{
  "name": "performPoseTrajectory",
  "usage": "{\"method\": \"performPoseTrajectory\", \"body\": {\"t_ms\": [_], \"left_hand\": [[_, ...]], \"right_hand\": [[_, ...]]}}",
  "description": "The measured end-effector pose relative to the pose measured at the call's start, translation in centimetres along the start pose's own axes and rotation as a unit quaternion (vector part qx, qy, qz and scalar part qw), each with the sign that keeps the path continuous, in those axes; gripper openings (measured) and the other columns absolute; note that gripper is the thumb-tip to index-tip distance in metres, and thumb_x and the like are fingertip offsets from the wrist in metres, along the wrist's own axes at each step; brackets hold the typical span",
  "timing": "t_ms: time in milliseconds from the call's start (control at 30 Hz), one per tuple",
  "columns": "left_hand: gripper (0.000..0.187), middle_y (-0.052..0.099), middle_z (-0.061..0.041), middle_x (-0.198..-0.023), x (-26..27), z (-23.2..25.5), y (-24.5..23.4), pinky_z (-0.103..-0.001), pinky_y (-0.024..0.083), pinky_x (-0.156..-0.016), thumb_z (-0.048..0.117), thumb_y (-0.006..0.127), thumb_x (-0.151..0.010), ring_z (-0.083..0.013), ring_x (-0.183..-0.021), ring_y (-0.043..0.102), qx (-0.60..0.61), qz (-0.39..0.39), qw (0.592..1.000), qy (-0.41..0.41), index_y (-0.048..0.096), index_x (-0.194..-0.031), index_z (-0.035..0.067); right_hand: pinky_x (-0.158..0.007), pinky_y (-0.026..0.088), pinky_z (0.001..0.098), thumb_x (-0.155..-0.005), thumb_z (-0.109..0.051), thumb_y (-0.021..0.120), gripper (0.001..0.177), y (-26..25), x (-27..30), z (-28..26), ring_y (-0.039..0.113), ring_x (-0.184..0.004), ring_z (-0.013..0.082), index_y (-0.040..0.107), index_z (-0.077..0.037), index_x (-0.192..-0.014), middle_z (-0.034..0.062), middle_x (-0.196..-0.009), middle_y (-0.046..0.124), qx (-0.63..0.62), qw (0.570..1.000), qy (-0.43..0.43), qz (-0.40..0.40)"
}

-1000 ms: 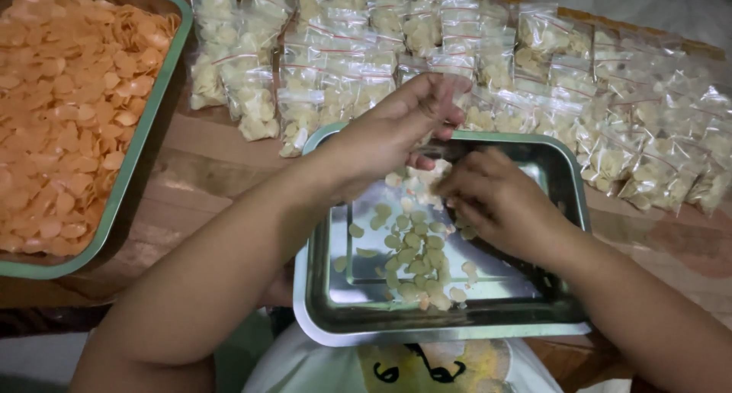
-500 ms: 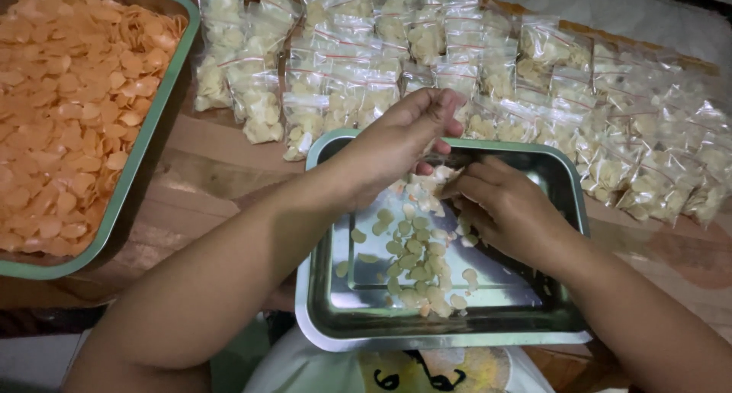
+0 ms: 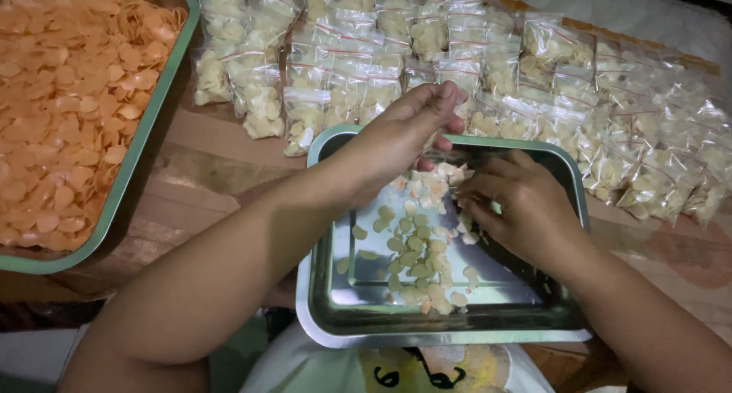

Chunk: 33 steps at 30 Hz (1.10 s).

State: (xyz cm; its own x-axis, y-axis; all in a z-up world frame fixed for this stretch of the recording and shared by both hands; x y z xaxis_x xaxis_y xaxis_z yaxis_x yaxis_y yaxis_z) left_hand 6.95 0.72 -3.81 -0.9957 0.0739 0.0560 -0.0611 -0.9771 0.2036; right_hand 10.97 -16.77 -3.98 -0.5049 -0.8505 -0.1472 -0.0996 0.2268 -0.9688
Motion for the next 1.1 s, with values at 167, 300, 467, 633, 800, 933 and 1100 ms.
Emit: {"method": "performPoseTrajectory", "body": {"t_ms": [167,300,467,633,800,933,1100], "left_hand": [[0.079,0.052,-0.012,-0.124,0.1,0.2,0.1,-0.029,0.054,-0.081,0.067,0.037,-0.095,-0.0221,-0.112,0.053,0.001,-0.005,1.0,0.007,0.043,-0.141,0.004],[0.08,0.05,-0.016,-0.129,0.1,0.1,0.1,-0.031,0.053,-0.084,0.068,0.035,-0.095,-0.0257,-0.117,0.052,-0.003,-0.015,1.0,0.009,0.04,-0.142,0.003],[0.075,0.051,-0.013,-0.125,0.3,0.5,0.1,-0.029,0.053,-0.081,0.065,0.036,-0.096,-0.0232,-0.114,0.054,-0.001,-0.009,1.0,0.001,0.042,-0.14,0.004],[0.075,0.05,-0.014,-0.126,0.3,0.3,0.1,-0.029,0.053,-0.082,0.066,0.036,-0.096,-0.0244,-0.114,0.054,0.001,-0.012,1.0,-0.003,0.041,-0.139,0.004],[0.074,0.05,-0.014,-0.127,0.1,0.4,0.1,-0.029,0.052,-0.082,0.064,0.035,-0.098,-0.0246,-0.115,0.053,0.002,-0.008,1.0,-0.015,0.041,-0.141,0.004],[0.071,0.051,-0.013,-0.125,0.2,0.5,0.2,-0.027,0.052,-0.079,0.063,0.036,-0.099,-0.0234,-0.113,0.053,0.004,0.0,1.0,-0.014,0.043,-0.138,0.005],[0.069,0.05,-0.012,-0.123,0.2,0.3,0.2,-0.027,0.052,-0.079,0.062,0.036,-0.099,-0.0228,-0.112,0.053,0.011,0.0,1.0,-0.012,0.044,-0.137,0.006]], "right_hand": [[-0.073,0.052,0.0432,-0.08,-0.016,0.079,0.014,0.6,-0.2,0.0,0.063,-0.091,0.0344,0.075,-0.01,-0.092,0.0102,-0.088,0.07,0.02,0.999,-0.025,-0.023],[-0.072,0.05,0.0454,-0.078,-0.014,0.079,0.014,0.6,-0.3,-0.4,0.064,-0.09,0.0376,0.074,-0.007,-0.089,0.0117,-0.083,0.069,0.008,0.999,-0.027,-0.034],[-0.074,0.05,0.043,-0.078,-0.017,0.079,0.013,0.7,-0.3,-0.1,0.064,-0.09,0.0343,0.073,-0.01,-0.087,0.0076,-0.078,0.068,-0.025,0.998,0.006,-0.052],[-0.075,0.049,0.0427,-0.077,-0.019,0.079,0.013,0.7,-0.3,0.0,0.063,-0.09,0.0331,0.073,-0.01,-0.086,0.0064,-0.077,0.068,-0.045,0.997,0.029,-0.056],[-0.076,0.05,0.0428,-0.083,-0.02,0.076,0.015,-0.5,-0.3,1.0,0.064,-0.093,0.034,0.074,-0.01,-0.094,0.0092,-0.08,0.07,-0.05,0.991,0.121,-0.022],[-0.073,0.049,0.041,-0.088,-0.019,0.072,0.015,-0.7,0.1,1.3,0.062,-0.094,0.0293,0.072,-0.018,-0.103,0.0041,-0.089,0.066,0.079,0.99,0.089,0.072],[-0.066,0.05,0.0397,-0.087,-0.019,0.072,0.008,1.0,-1.0,-0.4,0.061,-0.087,0.0307,0.075,-0.015,-0.094,0.0044,-0.086,0.065,0.016,0.999,-0.008,0.042]]}}
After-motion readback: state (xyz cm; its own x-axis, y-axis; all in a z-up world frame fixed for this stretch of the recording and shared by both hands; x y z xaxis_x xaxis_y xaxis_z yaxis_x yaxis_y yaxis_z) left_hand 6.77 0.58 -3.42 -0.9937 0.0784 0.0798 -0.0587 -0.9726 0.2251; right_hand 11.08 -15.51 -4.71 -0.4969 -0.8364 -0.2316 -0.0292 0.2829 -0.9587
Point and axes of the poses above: each hand's wrist, its own x-axis away from the middle knuckle, its own y-axis out of the palm, z = x × y, the point moved 5 cm from there along -x, towards the middle knuckle
